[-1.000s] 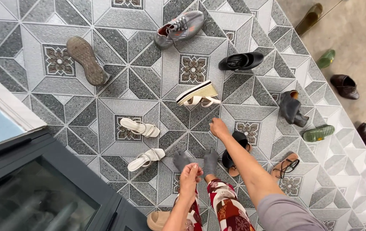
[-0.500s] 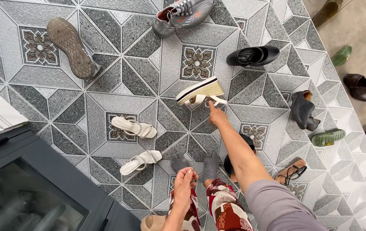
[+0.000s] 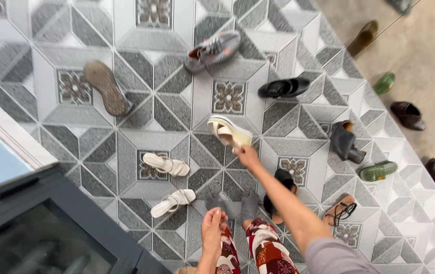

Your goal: The person picks up a pair of beige clogs from the floor, wipes them with a cloth, and places them on a wooden shoe rack. The person then picks up a pair of white sandals, wipes them, and places them on the same rack.

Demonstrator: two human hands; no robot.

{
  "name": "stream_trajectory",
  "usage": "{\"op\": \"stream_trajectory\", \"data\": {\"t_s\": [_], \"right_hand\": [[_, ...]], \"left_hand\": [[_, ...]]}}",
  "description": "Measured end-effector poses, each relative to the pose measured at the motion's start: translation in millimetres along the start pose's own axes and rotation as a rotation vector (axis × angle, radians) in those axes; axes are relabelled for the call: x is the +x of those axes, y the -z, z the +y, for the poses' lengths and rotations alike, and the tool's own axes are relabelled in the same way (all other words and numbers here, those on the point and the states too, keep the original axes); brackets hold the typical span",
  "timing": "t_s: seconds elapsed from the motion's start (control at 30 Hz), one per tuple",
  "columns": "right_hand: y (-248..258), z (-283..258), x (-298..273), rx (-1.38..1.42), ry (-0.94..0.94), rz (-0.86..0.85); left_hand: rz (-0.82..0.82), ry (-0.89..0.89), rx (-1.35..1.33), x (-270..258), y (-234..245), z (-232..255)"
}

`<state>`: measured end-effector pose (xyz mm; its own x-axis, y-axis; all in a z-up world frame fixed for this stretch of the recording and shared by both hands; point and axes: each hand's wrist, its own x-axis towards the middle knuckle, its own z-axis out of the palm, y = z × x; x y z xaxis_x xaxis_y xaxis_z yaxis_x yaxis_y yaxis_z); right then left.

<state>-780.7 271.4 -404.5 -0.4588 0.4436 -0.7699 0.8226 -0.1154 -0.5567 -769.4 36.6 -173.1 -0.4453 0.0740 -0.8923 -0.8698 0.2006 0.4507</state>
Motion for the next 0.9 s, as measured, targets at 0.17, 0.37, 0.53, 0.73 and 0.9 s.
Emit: {"op": "stream_trajectory", "data": {"t_s": [0.17, 0.37, 0.53, 0.73, 0.9], "right_hand": [[13, 0, -95, 0.232, 0.043, 0.192], [80, -46, -252, 0.413, 0.084, 0.088], [145, -80, -392, 0.458, 0.086, 0.099], [202, -115, -528, 0.518, 0.275, 0.094], [232, -154, -601, 0.674, 0.450, 0.158]], "left_hand": [[0.031, -0.076, 0.070, -24, 22, -27], [0.015, -0.089, 0.168, -109, 24, 22], [-0.060, -0.097, 0.299, -173, 16, 58], [-0.178, -0.050, 0.470, -250, -15, 77], [-0.307, -0.295, 0.625, -258, -50, 62]]}}
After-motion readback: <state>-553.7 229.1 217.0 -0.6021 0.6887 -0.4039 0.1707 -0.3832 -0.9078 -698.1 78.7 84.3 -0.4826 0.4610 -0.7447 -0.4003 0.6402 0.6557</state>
